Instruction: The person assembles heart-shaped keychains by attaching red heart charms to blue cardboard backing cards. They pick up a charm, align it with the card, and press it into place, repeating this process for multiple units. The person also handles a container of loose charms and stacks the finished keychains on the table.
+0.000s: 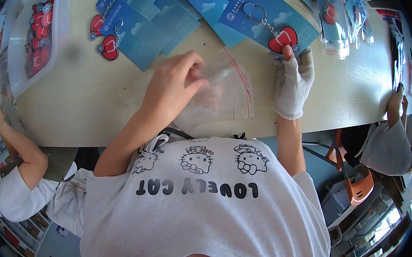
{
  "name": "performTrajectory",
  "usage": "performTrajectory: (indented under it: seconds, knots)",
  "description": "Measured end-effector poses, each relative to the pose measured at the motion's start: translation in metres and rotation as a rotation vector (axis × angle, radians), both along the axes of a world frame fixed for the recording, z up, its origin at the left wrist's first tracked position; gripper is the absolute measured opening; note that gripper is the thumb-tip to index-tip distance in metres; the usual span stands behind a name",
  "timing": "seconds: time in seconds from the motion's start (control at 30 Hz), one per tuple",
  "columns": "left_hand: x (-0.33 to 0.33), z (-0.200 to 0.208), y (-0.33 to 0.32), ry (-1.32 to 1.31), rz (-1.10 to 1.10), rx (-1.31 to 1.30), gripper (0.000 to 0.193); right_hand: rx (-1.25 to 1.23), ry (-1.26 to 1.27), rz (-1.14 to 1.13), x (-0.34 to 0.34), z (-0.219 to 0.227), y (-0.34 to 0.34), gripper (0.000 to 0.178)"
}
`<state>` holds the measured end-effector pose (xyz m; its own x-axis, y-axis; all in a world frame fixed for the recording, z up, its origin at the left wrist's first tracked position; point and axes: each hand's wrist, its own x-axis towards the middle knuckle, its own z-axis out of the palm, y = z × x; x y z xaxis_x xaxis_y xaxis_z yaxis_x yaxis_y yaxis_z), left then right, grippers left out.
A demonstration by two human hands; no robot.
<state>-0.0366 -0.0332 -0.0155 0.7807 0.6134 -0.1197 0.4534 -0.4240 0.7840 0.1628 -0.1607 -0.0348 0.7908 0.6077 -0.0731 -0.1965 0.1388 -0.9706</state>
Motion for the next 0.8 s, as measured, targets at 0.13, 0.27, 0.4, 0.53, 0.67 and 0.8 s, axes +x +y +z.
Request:
performTrajectory:
  seconds: [0.13,0.27,0.4,0.53,0.67,0.8]
  knots:
    - [0.0,-0.008,0.004,-0.237,0.015,0.409,0.024,0.039,0.054,0.049,0.003,0.0,-0.006,0.04]
    - [-0.001,-0.005,0.008,-0.327,0.006,0.71,0.023,-0.061,0.041,0.104,0.012,0.003,-0.014,0.042]
    - [0.0,-0.006,0.008,-0.401,0.096,0.323,0.019,-0.126,0.039,0.123,0.012,0.008,-0.013,0.042]
    - [-0.007,-0.003,0.018,-0.397,0.102,-0.261,0.015,-0.037,0.049,0.121,0.017,0.008,-0.014,0.038]
    - [0.0,0.007,0.031,-0.252,0.122,-0.682,0.011,0.013,0.0,0.15,0.037,0.016,-0.011,0.037]
    - [0.007,0.009,0.04,-0.256,0.081,-0.741,0.01,-0.063,-0.031,0.273,0.051,0.035,-0.012,0.039]
